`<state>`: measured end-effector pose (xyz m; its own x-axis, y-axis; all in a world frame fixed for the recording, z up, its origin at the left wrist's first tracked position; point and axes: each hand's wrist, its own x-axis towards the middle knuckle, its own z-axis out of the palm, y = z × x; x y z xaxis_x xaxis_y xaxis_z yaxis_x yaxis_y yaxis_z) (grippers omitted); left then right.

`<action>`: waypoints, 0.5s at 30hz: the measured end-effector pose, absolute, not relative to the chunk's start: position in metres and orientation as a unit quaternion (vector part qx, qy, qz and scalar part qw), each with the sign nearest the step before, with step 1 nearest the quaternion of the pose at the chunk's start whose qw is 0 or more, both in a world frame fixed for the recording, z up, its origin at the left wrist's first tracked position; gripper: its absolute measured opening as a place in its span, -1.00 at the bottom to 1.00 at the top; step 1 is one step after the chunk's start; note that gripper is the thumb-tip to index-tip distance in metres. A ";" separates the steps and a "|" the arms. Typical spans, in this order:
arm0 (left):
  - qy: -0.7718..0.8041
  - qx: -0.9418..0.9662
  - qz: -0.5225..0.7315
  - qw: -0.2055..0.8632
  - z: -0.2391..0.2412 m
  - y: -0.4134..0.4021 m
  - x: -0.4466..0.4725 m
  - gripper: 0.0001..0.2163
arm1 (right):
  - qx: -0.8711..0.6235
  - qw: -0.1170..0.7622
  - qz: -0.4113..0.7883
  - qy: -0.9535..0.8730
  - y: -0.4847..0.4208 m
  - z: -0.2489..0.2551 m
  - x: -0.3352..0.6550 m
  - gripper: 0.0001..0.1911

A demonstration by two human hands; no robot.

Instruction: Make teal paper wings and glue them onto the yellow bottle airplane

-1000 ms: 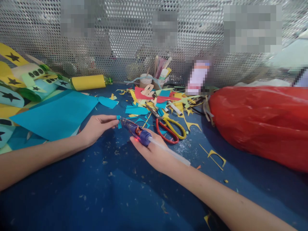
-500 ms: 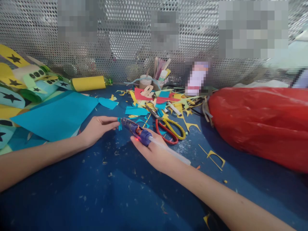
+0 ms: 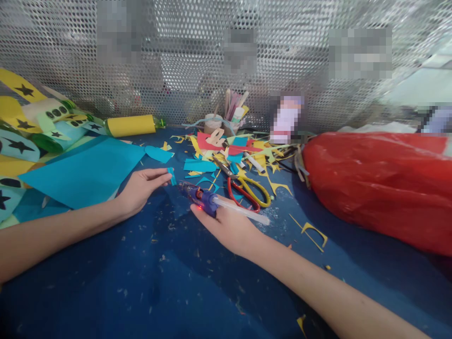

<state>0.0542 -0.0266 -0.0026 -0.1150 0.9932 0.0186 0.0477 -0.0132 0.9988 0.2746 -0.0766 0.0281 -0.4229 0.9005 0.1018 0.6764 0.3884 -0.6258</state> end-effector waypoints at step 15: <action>0.549 0.499 0.505 0.440 0.000 -0.030 0.054 -0.71 | -0.667 0.212 -0.017 -0.714 -0.058 0.052 0.387 -0.79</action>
